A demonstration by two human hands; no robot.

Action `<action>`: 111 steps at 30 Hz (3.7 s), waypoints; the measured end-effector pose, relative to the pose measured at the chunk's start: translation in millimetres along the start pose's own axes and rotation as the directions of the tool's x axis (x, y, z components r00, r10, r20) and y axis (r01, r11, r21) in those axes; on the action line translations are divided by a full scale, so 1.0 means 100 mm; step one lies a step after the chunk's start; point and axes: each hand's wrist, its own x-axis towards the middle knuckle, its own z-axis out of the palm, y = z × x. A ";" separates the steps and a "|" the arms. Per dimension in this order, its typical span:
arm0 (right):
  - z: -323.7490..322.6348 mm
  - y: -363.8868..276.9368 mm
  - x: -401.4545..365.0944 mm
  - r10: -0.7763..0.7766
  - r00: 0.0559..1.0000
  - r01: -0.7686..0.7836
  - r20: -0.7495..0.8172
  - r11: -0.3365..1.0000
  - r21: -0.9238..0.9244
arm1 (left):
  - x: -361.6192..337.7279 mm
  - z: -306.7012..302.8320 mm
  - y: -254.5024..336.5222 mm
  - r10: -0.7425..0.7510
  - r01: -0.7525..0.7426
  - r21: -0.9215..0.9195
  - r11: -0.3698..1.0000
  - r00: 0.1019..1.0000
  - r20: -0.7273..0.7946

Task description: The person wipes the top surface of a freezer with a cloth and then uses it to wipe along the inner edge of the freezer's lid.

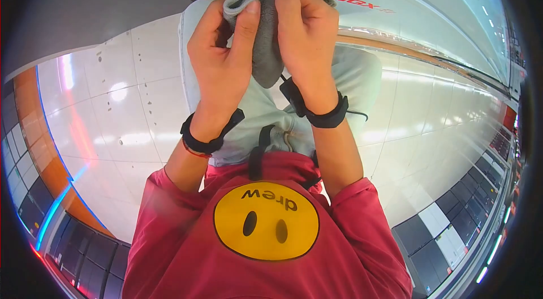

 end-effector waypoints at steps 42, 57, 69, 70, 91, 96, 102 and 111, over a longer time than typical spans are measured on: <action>0.01 -0.02 -0.06 0.184 0.983 -0.184 0.013 0.971 0.153 | 0.00 0.05 -0.01 0.002 -0.003 -0.017 1.000 1.000 -0.028; 0.05 -0.01 -0.09 0.203 0.979 -0.200 0.005 0.959 0.201 | 0.01 0.02 -0.02 0.013 -0.013 -0.017 1.000 1.000 -0.001; 0.01 0.00 -0.07 0.369 0.914 -0.405 0.166 0.821 0.402 | 0.00 0.03 0.04 -0.017 0.016 -0.083 0.996 1.000 -0.015; -0.01 0.00 -0.07 0.376 0.910 -0.414 0.173 0.815 0.406 | 0.00 0.05 0.04 -0.010 0.008 -0.093 0.996 1.000 -0.018; -0.01 0.00 -0.05 0.367 0.908 -0.420 0.205 0.807 0.415 | -0.02 0.06 0.03 -0.007 0.005 -0.050 0.999 0.999 -0.035; -0.01 -0.04 -0.05 0.345 0.925 -0.378 0.160 0.793 0.478 | -0.01 0.06 0.08 0.001 -0.002 -0.017 1.000 1.000 -0.019; 0.02 -0.05 -0.05 0.328 0.929 -0.370 0.172 0.810 0.456 | 0.01 0.03 0.06 -0.006 0.004 -0.053 0.999 1.000 -0.026; -0.03 -0.03 -0.03 0.367 0.909 -0.416 0.195 0.811 0.411 | -0.01 0.09 0.04 -0.029 0.026 -0.065 0.998 0.999 -0.041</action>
